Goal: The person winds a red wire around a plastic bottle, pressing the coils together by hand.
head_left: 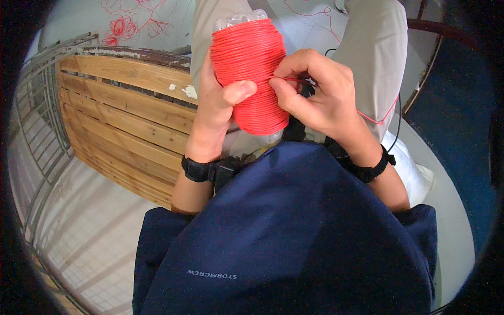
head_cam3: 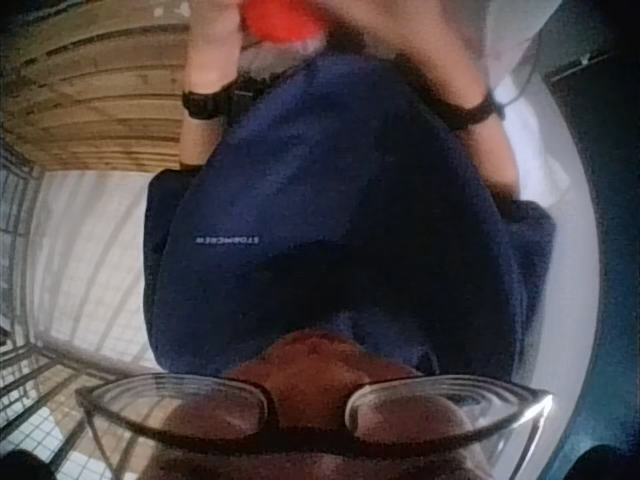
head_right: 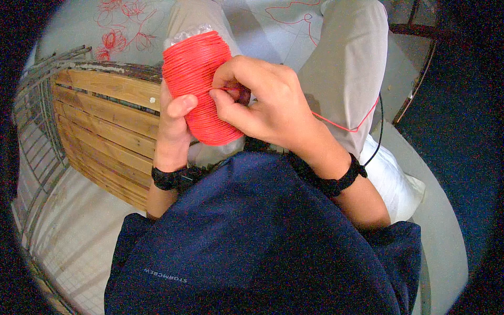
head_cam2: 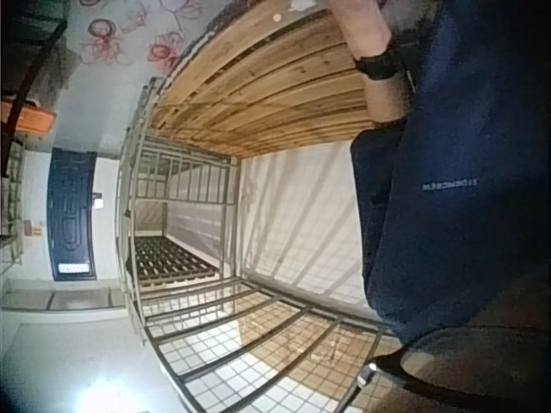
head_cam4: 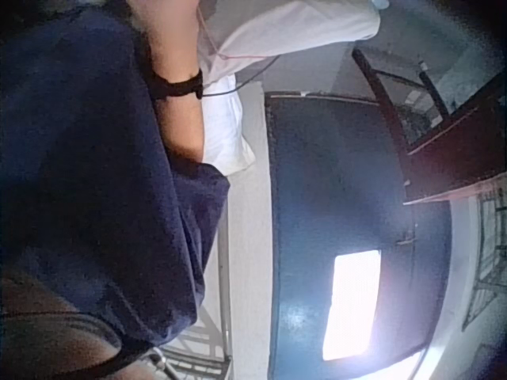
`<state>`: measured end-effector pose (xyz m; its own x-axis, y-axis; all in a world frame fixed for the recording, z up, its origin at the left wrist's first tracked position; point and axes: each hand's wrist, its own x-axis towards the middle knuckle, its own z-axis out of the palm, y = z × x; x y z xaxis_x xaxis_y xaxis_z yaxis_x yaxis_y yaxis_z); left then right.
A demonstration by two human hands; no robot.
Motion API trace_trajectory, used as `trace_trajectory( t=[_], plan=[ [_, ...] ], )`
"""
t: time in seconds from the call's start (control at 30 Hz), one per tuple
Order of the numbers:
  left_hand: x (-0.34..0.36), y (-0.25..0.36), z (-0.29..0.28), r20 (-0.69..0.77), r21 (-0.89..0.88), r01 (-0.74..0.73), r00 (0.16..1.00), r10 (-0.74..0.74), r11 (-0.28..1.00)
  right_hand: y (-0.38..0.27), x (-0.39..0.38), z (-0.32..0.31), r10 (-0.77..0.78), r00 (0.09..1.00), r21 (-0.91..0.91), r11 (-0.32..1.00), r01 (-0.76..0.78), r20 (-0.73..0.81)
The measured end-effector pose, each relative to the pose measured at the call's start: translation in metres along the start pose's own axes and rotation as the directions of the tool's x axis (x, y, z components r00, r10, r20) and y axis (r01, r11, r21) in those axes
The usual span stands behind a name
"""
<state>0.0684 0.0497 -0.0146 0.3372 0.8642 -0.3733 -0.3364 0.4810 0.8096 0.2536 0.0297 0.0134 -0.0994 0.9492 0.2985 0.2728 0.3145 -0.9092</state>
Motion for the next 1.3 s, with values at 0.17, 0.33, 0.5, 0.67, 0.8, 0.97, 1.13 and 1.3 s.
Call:
trace_trajectory(
  t=[0.17, 0.33, 0.5, 0.67, 0.8, 0.97, 1.13, 1.3],
  plan=[
    [-0.002, 0.001, 0.004, -0.008, -0.022, -0.012, 1.000, 0.012, 1.000, -0.004, -0.003, 0.001, 0.072, 0.997, 0.032, 0.997, -0.073, 0.024],
    [-0.005, -0.002, 0.006, -0.037, -0.074, -0.024, 0.999, 0.021, 0.997, -0.003, -0.003, 0.002, 0.067, 0.998, 0.064, 0.996, -0.067, 0.004],
    [-0.005, -0.005, 0.004, -0.021, -0.091, -0.018, 1.000, 0.017, 0.996, -0.003, -0.003, 0.000, 0.070, 0.997, 0.064, 0.995, -0.071, 0.006],
    [-0.007, -0.006, 0.004, 0.010, -0.149, 0.026, 1.000, -0.025, 0.988, -0.002, -0.002, 0.001, 0.041, 0.999, 0.038, 0.998, -0.041, -0.008],
    [-0.008, -0.006, 0.006, -0.021, -0.133, -0.010, 1.000, 0.008, 0.991, -0.002, -0.001, -0.001, 0.025, 1.000, -0.004, 1.000, -0.025, -0.008],
    [-0.009, -0.006, 0.004, -0.019, -0.136, -0.015, 1.000, 0.013, 0.991, -0.002, -0.003, 0.000, 0.113, 0.993, 0.095, 0.989, -0.115, 0.033],
    [-0.007, -0.008, 0.002, -0.008, -0.125, -0.010, 1.000, 0.009, 0.992, 0.013, -0.004, 0.003, 0.076, 0.997, 0.151, 0.986, -0.076, 0.009],
    [-0.004, -0.014, -0.005, 0.051, -0.146, -0.005, 0.999, 0.013, 0.989, 0.014, -0.004, 0.000, 0.232, 0.971, 0.261, 0.935, -0.239, 0.056]
  ],
)
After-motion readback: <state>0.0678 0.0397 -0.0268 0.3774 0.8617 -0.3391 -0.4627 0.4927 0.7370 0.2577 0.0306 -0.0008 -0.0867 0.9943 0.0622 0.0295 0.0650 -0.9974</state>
